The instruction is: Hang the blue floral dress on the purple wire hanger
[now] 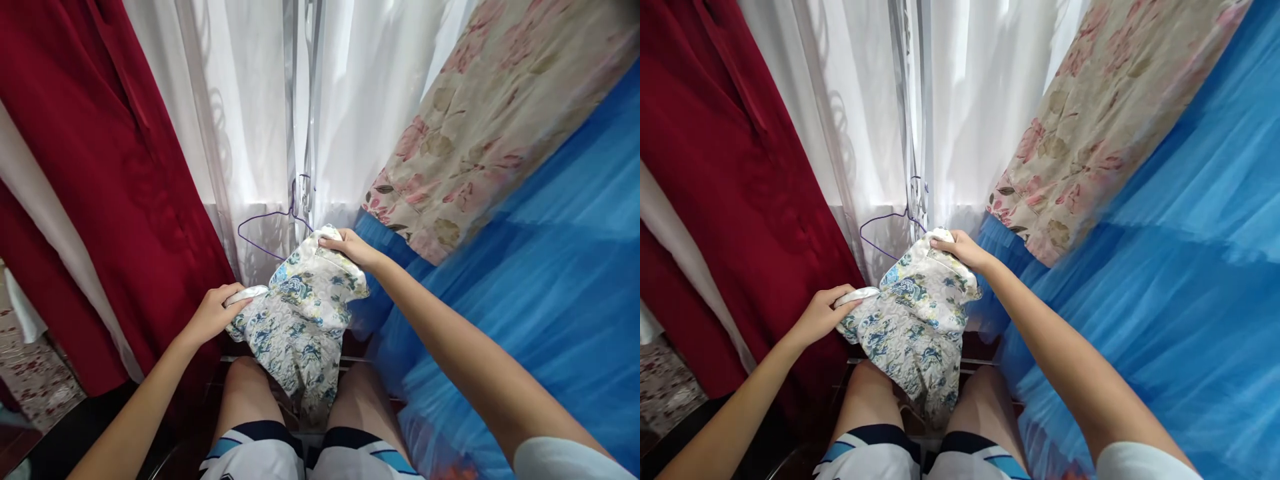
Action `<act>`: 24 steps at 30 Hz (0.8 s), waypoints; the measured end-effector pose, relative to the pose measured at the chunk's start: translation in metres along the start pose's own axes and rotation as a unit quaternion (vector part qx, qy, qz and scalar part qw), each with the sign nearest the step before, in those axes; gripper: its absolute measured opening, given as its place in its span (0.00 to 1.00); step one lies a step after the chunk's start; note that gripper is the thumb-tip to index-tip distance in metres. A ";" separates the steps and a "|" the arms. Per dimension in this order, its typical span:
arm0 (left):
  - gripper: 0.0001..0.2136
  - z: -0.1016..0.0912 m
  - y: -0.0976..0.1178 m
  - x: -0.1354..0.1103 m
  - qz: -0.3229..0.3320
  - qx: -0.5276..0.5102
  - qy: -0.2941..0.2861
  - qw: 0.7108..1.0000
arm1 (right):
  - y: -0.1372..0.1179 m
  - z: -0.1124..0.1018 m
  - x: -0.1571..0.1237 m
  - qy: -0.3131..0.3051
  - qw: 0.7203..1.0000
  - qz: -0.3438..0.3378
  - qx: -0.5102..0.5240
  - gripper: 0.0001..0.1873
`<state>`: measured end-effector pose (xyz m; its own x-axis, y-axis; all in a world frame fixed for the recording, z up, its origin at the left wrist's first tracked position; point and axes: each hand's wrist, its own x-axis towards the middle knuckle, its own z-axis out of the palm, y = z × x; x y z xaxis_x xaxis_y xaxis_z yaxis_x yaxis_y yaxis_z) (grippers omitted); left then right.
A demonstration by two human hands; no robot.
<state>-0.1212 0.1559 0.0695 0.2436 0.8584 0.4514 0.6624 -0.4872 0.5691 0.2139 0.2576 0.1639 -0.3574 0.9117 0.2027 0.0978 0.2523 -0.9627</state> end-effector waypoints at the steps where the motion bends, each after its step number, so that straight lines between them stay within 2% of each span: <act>1: 0.11 -0.006 -0.010 0.002 0.021 0.032 -0.038 0.999 | 0.001 0.005 0.000 0.002 1.000 0.007 0.014 0.16; 3: 0.10 -0.015 -0.035 0.007 0.051 0.090 -0.108 0.989 | 0.001 0.008 -0.002 0.002 0.999 0.016 0.051 0.14; 5: 0.10 -0.019 -0.061 0.019 0.048 0.119 -0.141 0.982 | -0.001 0.007 -0.004 -0.018 0.996 0.033 0.085 0.13; 8: 0.12 -0.027 -0.092 0.051 0.004 0.115 -0.105 0.988 | -0.008 0.005 -0.009 -0.044 0.993 0.062 0.095 0.14; 11: 0.09 -0.043 -0.103 0.098 -0.021 0.120 -0.023 0.992 | -0.012 0.005 -0.013 -0.039 0.992 0.083 0.087 0.14; 14: 0.09 -0.061 -0.092 0.145 -0.019 0.137 0.059 0.989 | -0.011 0.005 -0.016 -0.027 0.990 0.081 0.108 0.15; 16: 0.10 -0.067 -0.075 0.168 0.005 0.142 0.105 0.984 | -0.009 0.005 -0.017 -0.025 0.989 0.076 0.128 0.15; 17: 0.09 -0.068 -0.063 0.176 0.028 0.133 0.109 0.985 | -0.008 0.005 -0.018 -0.028 0.987 0.076 0.141 0.15; 18: 0.09 -0.066 -0.051 0.181 0.053 0.114 0.096 0.987 | -0.007 0.005 -0.019 -0.030 0.984 0.080 0.156 0.14; 20: 0.11 -0.059 -0.027 0.185 0.086 0.043 0.032 0.995 | -0.004 0.005 -0.019 -0.037 0.977 0.100 0.187 0.14; 22: 0.17 -0.049 -0.011 0.181 0.089 -0.026 -0.024 0.995 | -0.001 0.002 -0.020 -0.044 0.970 0.118 0.210 0.18; 24: 0.22 -0.040 -0.006 0.172 0.081 -0.047 -0.009 0.996 | 0.006 -0.003 -0.021 -0.042 0.968 0.118 0.219 0.23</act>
<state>-0.1111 0.2999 0.1713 0.3548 0.7702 0.5300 0.5450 -0.6310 0.5521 0.2248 0.2409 0.1540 -0.4498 0.8927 -0.0291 -0.2105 -0.1376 -0.9679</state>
